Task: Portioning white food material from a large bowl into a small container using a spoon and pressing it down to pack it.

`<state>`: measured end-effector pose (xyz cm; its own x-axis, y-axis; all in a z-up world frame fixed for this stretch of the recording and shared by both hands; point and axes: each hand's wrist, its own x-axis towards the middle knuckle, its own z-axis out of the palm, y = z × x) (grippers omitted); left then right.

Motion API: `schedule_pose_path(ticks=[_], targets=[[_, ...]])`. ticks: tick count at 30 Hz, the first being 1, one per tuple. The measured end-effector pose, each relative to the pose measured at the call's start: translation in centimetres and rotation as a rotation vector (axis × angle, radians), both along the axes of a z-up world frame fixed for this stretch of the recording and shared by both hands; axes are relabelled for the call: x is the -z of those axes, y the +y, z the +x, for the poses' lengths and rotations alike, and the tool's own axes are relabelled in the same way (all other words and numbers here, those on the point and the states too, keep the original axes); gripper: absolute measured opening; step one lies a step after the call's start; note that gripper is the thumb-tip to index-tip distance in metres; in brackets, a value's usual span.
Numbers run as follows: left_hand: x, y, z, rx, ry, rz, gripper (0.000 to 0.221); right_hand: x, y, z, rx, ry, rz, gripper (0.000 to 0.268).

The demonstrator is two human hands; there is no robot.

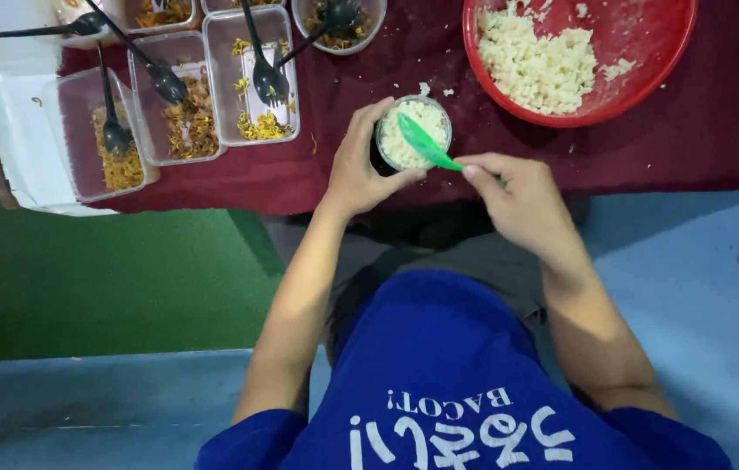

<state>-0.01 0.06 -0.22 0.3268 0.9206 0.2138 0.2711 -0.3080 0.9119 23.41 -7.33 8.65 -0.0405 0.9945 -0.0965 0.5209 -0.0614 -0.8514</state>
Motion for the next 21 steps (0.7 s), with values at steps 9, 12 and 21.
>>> schedule_pose_path(ticks=[9, 12, 21], targets=[[-0.1, 0.0, -0.1, 0.008, 0.038, -0.048, 0.101, -1.0, 1.1, -0.1, 0.002, -0.059, -0.063, 0.023], [0.0, -0.1, -0.2, 0.011, 0.045, -0.035, 0.106, -1.1, 1.0, -0.2, 0.004, -0.097, -0.036, 0.023], [0.6, -0.1, -0.4, 0.028, 0.046, 0.014, 0.101, -3.8, 0.6, 0.4, -0.059, -0.111, -0.106, 0.025]])
